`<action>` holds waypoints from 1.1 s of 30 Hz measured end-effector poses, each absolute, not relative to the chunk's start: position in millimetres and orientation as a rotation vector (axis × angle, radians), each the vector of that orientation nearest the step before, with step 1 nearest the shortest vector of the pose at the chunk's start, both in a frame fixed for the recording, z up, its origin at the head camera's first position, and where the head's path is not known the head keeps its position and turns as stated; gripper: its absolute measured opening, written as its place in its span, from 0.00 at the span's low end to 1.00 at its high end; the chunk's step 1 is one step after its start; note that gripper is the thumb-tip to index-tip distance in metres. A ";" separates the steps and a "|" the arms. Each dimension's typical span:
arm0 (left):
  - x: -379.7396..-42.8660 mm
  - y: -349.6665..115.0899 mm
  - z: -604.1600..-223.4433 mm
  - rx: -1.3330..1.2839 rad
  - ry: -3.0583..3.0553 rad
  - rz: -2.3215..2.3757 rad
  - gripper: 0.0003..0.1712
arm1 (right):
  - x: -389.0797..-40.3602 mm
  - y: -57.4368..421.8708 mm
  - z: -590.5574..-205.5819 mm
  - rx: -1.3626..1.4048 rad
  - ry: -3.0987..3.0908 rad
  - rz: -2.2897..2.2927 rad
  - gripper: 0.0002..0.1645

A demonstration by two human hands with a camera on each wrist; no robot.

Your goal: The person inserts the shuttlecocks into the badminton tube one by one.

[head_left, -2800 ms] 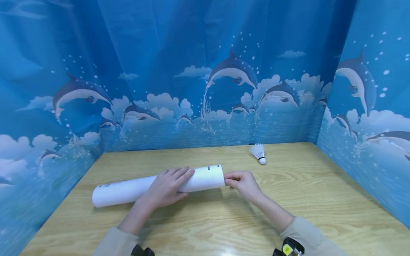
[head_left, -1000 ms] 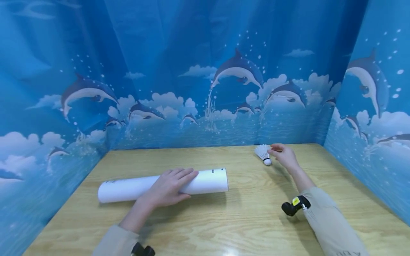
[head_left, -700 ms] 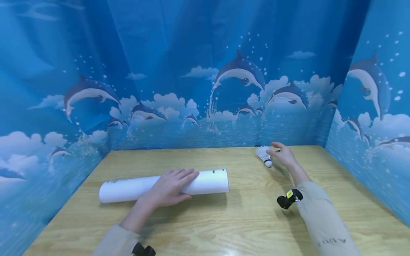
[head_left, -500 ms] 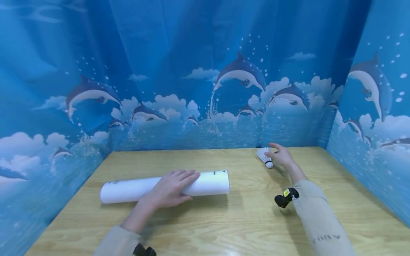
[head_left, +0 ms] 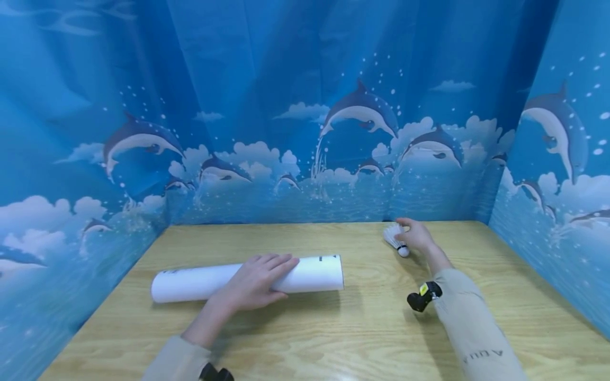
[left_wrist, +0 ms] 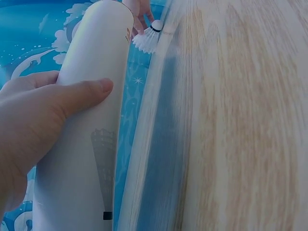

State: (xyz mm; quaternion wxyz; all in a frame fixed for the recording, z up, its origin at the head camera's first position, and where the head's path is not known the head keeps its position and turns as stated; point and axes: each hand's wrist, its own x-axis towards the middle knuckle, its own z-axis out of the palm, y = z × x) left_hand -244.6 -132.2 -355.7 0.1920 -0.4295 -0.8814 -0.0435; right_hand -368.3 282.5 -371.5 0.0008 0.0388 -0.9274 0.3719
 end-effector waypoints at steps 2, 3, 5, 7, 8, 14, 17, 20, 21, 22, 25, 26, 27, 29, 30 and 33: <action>-244.5 -132.0 -355.6 -1.203 -2.469 -0.116 0.47 | -366.6 283.0 -372.9 0.141 -2.903 1.145 0.31; -244.4 -131.9 -355.6 -1.205 -2.466 -0.118 0.47 | -365.6 283.3 -373.7 0.142 -2.897 1.151 0.31; -244.5 -132.0 -355.7 -1.209 -2.462 -0.118 0.46 | -363.9 282.9 -375.6 0.109 -2.897 1.177 0.31; -244.0 -132.1 -355.8 -1.211 -2.463 -0.116 0.46 | -361.6 282.5 -376.9 0.050 -2.909 1.213 0.30; -243.9 -132.1 -356.0 -1.213 -2.463 -0.115 0.46 | -361.0 282.9 -377.9 0.018 -2.911 1.228 0.30; -245.2 -132.4 -356.4 -1.208 -2.461 -0.111 0.47 | -356.2 286.7 -379.7 0.069 -2.866 1.101 0.22; -246.0 -133.1 -356.0 -1.197 -2.465 -0.112 0.47 | -352.9 288.1 -378.0 0.095 -2.833 1.073 0.19; -246.3 -133.4 -355.9 -1.190 -2.470 -0.108 0.47 | -347.8 287.9 -375.0 0.082 -2.816 1.088 0.18; -246.3 -133.5 -356.0 -1.190 -2.470 -0.108 0.47 | -346.0 287.5 -374.0 0.073 -2.808 1.101 0.17; -246.0 -133.6 -356.0 -1.189 -2.470 -0.108 0.47 | -343.9 286.8 -372.7 0.072 -2.796 1.114 0.18; -245.8 -133.9 -355.5 -1.189 -2.465 -0.118 0.47 | -338.1 284.6 -369.1 0.063 -2.751 1.169 0.17; -245.9 -133.8 -355.2 -1.186 -2.462 -0.121 0.47 | -336.3 284.0 -368.1 0.061 -2.736 1.200 0.17; -245.9 -133.8 -354.8 -1.185 -2.459 -0.123 0.47 | -334.5 283.4 -367.1 0.060 -2.722 1.226 0.17; -246.0 -133.7 -354.2 -1.178 -2.455 -0.123 0.47 | -330.7 282.4 -365.3 0.059 -2.701 1.272 0.17; -246.0 -133.7 -354.0 -1.176 -2.453 -0.122 0.47 | -329.0 281.9 -364.5 0.059 -2.693 1.295 0.17; -245.5 -133.9 -353.7 -1.176 -2.450 -0.117 0.47 | -323.4 279.8 -362.6 0.069 -2.669 1.340 0.17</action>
